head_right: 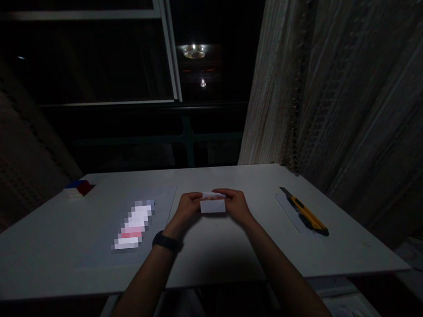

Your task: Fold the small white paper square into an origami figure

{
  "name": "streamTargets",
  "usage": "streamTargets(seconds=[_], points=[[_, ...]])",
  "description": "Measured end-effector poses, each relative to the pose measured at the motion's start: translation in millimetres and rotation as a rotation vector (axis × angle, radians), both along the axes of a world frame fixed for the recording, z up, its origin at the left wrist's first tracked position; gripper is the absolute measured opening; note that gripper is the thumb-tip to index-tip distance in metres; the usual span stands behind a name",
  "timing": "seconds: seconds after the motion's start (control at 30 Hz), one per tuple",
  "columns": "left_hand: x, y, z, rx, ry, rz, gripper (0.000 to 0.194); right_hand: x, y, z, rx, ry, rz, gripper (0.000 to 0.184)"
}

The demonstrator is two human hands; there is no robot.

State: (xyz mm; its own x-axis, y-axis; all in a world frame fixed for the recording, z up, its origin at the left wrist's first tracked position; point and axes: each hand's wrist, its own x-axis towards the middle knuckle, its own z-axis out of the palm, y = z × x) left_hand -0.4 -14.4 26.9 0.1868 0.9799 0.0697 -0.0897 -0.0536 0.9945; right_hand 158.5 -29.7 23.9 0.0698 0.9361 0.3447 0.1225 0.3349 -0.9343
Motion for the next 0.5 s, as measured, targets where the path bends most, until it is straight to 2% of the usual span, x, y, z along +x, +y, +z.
streamTargets(seconds=[0.1, 0.33, 0.5], points=[[-2.1, -1.0, 1.5, 0.029, -0.004, -0.049, 0.025, 0.0, -0.8, 0.6, -0.028, -0.014, 0.021, 0.032], [-3.9, 3.2, -5.0, 0.074, 0.005, -0.041, 0.028, 4.6, 0.0, -3.1, -0.004, -0.046, 0.099, 0.028], [-4.7, 2.2, -4.4, 0.072, -0.082, -0.092, 0.034, 10.8, 1.9, -2.5, 0.123, -0.067, 0.139, 0.022]])
